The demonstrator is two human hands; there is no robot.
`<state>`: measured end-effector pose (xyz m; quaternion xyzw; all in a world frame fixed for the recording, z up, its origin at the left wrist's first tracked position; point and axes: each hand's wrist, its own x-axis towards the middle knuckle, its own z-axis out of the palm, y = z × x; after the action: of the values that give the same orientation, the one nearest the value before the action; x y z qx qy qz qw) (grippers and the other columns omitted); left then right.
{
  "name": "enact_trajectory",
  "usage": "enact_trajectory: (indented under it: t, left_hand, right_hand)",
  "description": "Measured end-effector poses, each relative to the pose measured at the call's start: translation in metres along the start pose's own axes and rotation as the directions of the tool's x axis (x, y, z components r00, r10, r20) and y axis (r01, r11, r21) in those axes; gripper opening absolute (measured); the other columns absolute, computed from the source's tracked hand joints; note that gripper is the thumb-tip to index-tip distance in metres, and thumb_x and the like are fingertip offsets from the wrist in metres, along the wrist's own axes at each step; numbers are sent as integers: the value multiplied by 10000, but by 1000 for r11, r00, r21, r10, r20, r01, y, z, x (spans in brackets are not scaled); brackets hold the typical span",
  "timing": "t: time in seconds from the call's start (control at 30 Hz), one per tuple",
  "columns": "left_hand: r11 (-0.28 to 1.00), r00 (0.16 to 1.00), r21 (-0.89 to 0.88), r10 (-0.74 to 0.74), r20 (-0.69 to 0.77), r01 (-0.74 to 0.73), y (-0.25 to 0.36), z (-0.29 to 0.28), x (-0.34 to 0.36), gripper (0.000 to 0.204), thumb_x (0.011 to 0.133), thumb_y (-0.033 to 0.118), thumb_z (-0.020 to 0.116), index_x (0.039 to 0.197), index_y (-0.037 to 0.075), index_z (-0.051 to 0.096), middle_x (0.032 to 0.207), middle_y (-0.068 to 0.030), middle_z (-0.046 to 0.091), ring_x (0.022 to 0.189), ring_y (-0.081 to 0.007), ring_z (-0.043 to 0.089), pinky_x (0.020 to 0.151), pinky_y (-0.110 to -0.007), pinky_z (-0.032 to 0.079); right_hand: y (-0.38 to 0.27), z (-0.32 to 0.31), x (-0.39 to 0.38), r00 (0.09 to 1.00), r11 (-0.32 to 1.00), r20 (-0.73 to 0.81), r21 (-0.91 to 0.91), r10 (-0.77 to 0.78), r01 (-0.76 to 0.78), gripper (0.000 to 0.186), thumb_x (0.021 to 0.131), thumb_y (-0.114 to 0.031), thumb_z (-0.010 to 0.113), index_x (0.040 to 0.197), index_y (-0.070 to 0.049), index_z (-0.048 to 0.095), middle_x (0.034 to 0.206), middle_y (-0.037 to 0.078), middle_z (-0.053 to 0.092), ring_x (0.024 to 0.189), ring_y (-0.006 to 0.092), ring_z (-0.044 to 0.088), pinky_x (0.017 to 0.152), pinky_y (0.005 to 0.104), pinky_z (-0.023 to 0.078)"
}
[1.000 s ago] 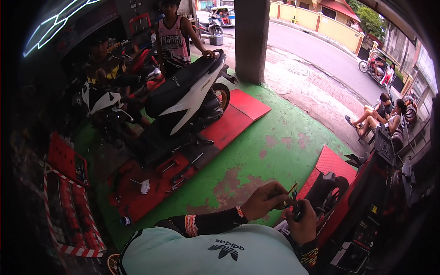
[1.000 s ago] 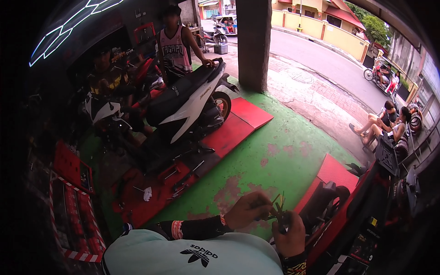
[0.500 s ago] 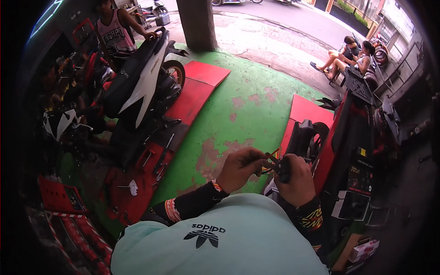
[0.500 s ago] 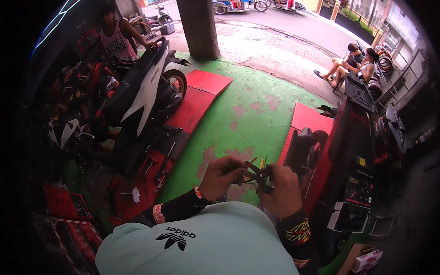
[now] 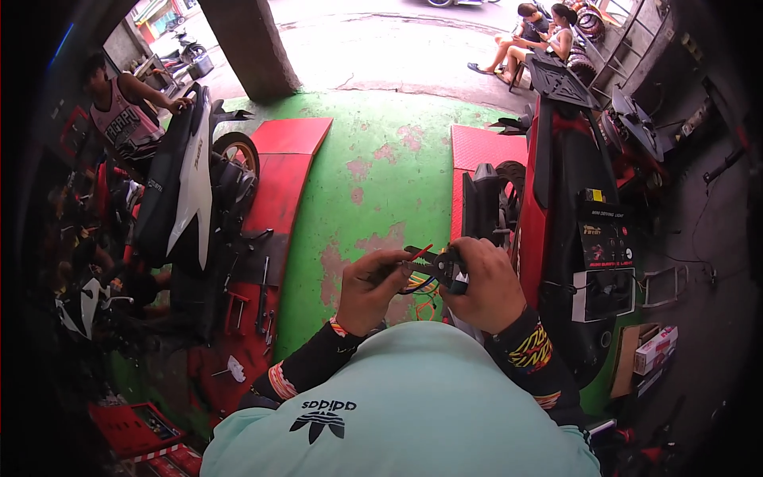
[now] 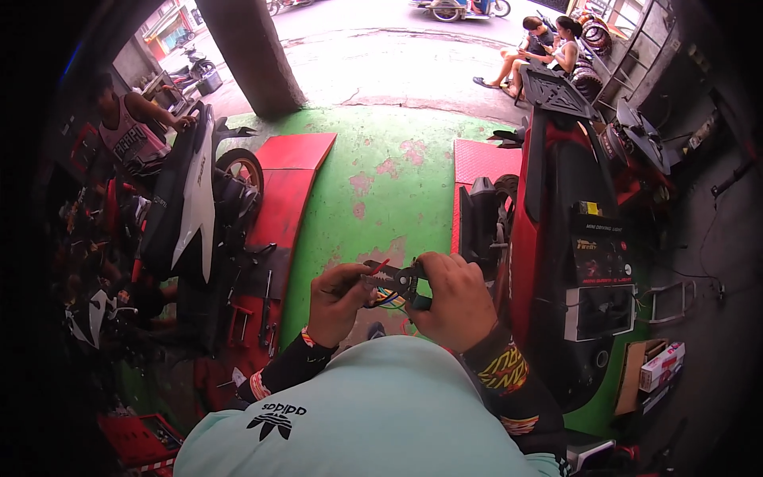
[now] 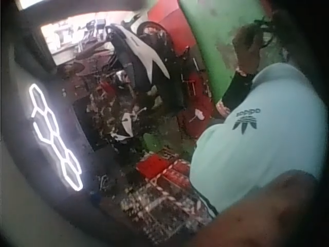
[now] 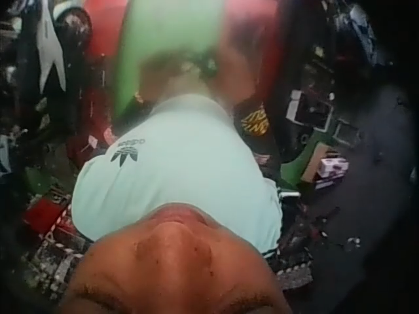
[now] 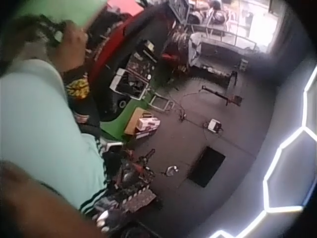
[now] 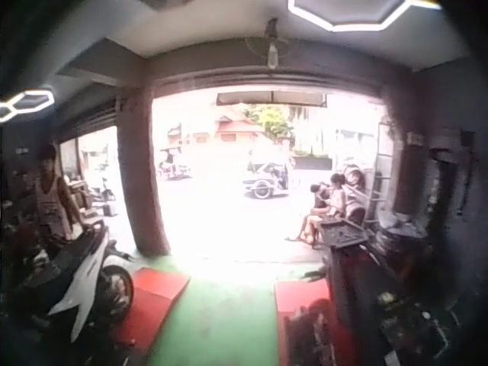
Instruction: Preparing and stripping electrical wires for a motorcycle modification using pliers.
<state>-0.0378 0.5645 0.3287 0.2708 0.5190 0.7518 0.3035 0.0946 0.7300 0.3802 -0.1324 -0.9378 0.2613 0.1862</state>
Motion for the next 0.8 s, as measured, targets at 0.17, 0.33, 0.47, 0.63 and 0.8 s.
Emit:
enact_trajectory:
  t: [0.17,0.33,0.47,0.63,0.8]
  left_hand:
    - [999,1000,-47,-21,-11,20,-5,-3,5,194,985,25,663,1173,-13,689,869,-19,688,772,-56,619,657,-222,506]
    - [997,1000,-74,-15,16,16,-7,-7,11,189,990,29,661,1170,-20,690,864,-20,684,758,-65,603,657,-234,488]
    - [998,999,-65,3,38,0,-6,-8,13,197,990,31,661,1177,-24,688,873,-27,689,763,-67,606,662,-233,488]
    - [997,1000,-75,-27,13,28,-8,-10,14,205,983,30,672,1181,-16,692,869,-23,695,767,-65,616,669,-228,495]
    - [998,999,-53,-37,20,38,-7,-11,15,211,979,27,676,1185,-14,694,868,-26,698,771,-69,622,670,-233,498]
  right_hand:
    - [-1,1,1,1000,1000,-15,18,5,-5,420,718,-177,780,1073,-62,586,958,95,647,939,317,628,764,433,409]
    - [0,2,6,999,999,-3,27,39,-39,409,726,-172,770,1070,-60,580,949,99,639,935,326,623,768,437,411]
    - [0,2,8,999,999,-16,39,36,-36,412,727,-167,766,1076,-56,578,950,105,633,932,335,619,777,443,417]
    - [1,4,10,999,998,-10,51,34,-33,418,724,-162,769,1080,-55,578,950,107,633,934,338,619,776,445,419]
    - [1,5,10,999,998,-17,44,37,-37,431,716,-164,775,1085,-55,579,951,108,633,926,339,619,766,448,419]
